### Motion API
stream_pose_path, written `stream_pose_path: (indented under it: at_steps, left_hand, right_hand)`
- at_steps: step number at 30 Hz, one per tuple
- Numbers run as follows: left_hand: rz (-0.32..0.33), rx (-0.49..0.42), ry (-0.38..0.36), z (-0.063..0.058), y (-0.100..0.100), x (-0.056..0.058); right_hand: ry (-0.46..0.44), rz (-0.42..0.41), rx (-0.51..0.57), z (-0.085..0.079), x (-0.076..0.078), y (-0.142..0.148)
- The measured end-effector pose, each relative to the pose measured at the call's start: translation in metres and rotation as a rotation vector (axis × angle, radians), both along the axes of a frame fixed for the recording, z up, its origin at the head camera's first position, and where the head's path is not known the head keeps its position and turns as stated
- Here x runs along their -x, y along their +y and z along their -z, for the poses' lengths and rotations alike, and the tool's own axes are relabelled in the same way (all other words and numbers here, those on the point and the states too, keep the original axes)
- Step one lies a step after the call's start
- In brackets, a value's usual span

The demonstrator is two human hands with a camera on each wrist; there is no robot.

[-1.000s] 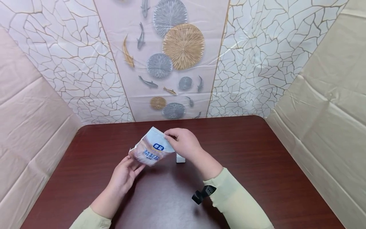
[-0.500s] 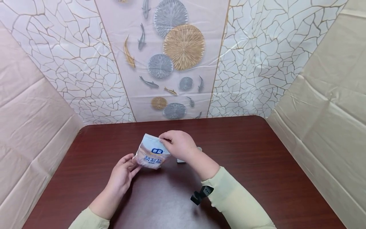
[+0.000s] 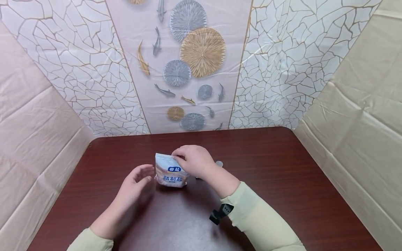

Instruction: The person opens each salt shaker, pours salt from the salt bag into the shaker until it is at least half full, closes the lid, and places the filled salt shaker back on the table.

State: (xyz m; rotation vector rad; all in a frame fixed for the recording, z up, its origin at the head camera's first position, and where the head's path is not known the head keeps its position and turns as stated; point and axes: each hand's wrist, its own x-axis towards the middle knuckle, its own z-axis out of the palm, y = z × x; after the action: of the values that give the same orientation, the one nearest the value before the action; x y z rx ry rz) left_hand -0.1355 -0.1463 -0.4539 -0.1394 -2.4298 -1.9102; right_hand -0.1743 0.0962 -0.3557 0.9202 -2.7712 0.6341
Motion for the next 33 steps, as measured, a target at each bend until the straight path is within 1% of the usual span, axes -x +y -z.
stream_pose_path:
  at_steps: [1,3,5,10,16,23,28,31,33]
  left_hand:
    - [0.031,0.037,0.015,-0.001,0.000,0.001]
    - [0.090,0.084,0.030,-0.001,0.000,0.002]
    - [0.128,0.121,0.040,-0.001,0.001,0.003]
    - [0.182,0.145,0.022,-0.001,0.005,0.004]
    - [0.184,0.187,-0.002,0.000,0.011,0.002]
    - [0.221,0.200,-0.044,0.010,0.018,0.004]
    - [0.246,0.208,-0.029,0.013,0.020,0.006]
    - [0.254,0.207,-0.028,0.015,0.020,0.008]
    - [0.251,0.203,-0.040,0.016,0.020,0.009]
  right_hand:
    - [0.004,-0.004,-0.002,0.000,0.000,0.000]
    - [0.011,-0.014,-0.007,0.000,0.001,0.000]
    - [0.017,-0.027,-0.016,0.000,0.002,0.000]
    - [0.010,-0.053,-0.056,-0.003,0.003,-0.002]
    - [-0.015,-0.069,-0.095,-0.006,0.002,-0.004]
    - [-0.054,-0.087,-0.123,-0.005,-0.001,-0.006]
    - [-0.050,-0.089,-0.128,-0.004,-0.001,-0.007]
    - [-0.054,-0.082,-0.135,-0.003,0.000,-0.008]
    - [-0.056,-0.084,-0.132,-0.003,0.001,-0.009]
